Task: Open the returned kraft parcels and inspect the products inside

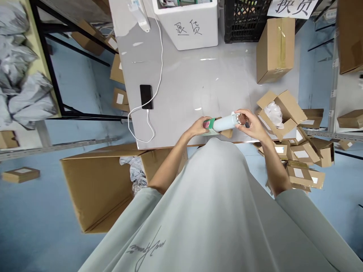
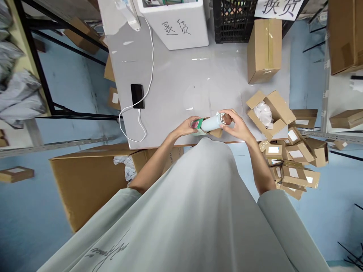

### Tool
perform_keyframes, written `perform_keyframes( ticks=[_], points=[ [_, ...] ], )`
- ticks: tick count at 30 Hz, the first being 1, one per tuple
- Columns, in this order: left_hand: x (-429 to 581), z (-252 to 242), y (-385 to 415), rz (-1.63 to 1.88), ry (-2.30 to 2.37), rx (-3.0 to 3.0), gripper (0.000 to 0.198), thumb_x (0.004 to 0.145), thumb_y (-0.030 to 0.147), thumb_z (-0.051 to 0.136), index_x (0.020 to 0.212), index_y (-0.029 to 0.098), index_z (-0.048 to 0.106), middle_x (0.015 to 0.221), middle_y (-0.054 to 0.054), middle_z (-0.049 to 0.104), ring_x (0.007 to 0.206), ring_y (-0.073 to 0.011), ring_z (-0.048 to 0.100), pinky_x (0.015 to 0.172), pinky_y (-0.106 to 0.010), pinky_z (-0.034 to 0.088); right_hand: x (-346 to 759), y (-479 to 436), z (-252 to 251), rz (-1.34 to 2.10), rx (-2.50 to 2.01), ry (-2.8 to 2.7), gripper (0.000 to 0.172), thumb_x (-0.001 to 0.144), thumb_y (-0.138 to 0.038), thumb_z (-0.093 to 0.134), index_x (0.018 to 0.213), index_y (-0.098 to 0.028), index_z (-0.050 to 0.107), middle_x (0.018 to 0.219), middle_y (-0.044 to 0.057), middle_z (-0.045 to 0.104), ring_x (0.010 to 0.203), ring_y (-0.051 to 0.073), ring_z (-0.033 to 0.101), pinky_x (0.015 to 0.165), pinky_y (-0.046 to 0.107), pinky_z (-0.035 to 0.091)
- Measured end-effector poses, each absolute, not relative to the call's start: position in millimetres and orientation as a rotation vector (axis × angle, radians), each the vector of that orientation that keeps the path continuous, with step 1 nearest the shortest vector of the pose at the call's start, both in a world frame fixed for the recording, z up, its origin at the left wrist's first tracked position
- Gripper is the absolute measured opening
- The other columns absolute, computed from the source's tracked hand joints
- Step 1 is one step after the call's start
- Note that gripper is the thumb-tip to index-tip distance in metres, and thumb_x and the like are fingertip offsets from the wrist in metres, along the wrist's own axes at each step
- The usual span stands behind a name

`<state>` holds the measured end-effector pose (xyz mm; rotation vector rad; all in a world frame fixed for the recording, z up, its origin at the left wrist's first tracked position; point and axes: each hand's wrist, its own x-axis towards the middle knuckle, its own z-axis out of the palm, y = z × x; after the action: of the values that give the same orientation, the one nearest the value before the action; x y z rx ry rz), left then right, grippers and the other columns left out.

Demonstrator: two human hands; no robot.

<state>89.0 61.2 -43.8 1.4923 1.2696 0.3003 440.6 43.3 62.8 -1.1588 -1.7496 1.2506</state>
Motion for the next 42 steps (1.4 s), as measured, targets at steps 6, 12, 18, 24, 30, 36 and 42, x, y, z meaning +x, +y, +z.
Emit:
perform_keyframes(
  ticks=[6,12,18,24,30,36,42],
  points=[
    [93,-55,62,0.339,1.175,1.462,0.089,0.069,0.028,0.072,0.157,0.018,0.071,0.167,-0.013,0.07,0.156,-0.0376,0.064,0.138,-0.053,0.048,427,42,49,1.261,-1.138,-1.835,0.052,0.102,-0.059,0.082,0.145,-0.031,0.074,0.142,0.011,0.068,0.115,0.03,0.067,0.107,0.047,0.06],
    [117,-70,48,0.393,1.239,1.565,0.089,0.078,0.026,0.074,0.167,0.023,0.064,0.173,-0.013,0.065,0.16,-0.0371,0.062,0.139,-0.055,0.046,408,37,43,1.233,-1.214,-1.895,0.052,0.102,-0.059,0.08,0.145,-0.03,0.074,0.141,0.013,0.069,0.13,0.033,0.067,0.121,0.052,0.056],
    [122,-79,24,0.332,1.509,1.63,0.127,0.065,0.027,0.101,0.178,0.028,0.045,0.18,-0.02,0.052,0.171,-0.0481,0.046,0.139,-0.07,0.039,408,37,49,1.225,-1.279,-1.92,0.053,0.103,-0.056,0.077,0.149,-0.029,0.072,0.146,0.014,0.069,0.125,0.033,0.069,0.118,0.052,0.057],
    [113,-77,21,0.394,1.431,1.679,0.096,0.073,0.02,0.088,0.164,0.026,0.059,0.169,-0.014,0.065,0.16,-0.0379,0.06,0.138,-0.055,0.044,410,47,52,1.299,-1.218,-2.127,0.05,0.103,-0.039,0.075,0.151,-0.028,0.071,0.149,0.013,0.072,0.107,0.03,0.071,0.105,0.048,0.061],
    [113,-76,20,0.437,1.422,1.682,0.097,0.074,0.019,0.087,0.166,0.025,0.058,0.17,-0.014,0.065,0.16,-0.0377,0.061,0.138,-0.055,0.046,386,57,38,1.169,-1.253,-2.368,0.055,0.097,-0.023,0.078,0.152,-0.024,0.073,0.149,0.014,0.076,0.125,0.038,0.067,0.117,0.056,0.055],
    [113,-81,22,0.451,1.418,1.68,0.096,0.074,0.018,0.089,0.165,0.024,0.06,0.167,-0.014,0.067,0.159,-0.0385,0.062,0.137,-0.054,0.047,363,58,20,1.009,-1.36,-2.498,0.053,0.1,-0.015,0.076,0.151,-0.03,0.08,0.149,0.015,0.068,0.133,0.039,0.06,0.115,0.057,0.058],
    [110,-87,20,0.49,1.408,1.668,0.096,0.072,0.017,0.088,0.163,0.024,0.059,0.167,-0.014,0.067,0.159,-0.0363,0.063,0.137,-0.052,0.048,350,57,9,1.089,-1.378,-2.482,0.049,0.101,-0.012,0.072,0.145,-0.029,0.083,0.143,0.013,0.063,0.131,0.034,0.064,0.118,0.05,0.058]
  ],
)
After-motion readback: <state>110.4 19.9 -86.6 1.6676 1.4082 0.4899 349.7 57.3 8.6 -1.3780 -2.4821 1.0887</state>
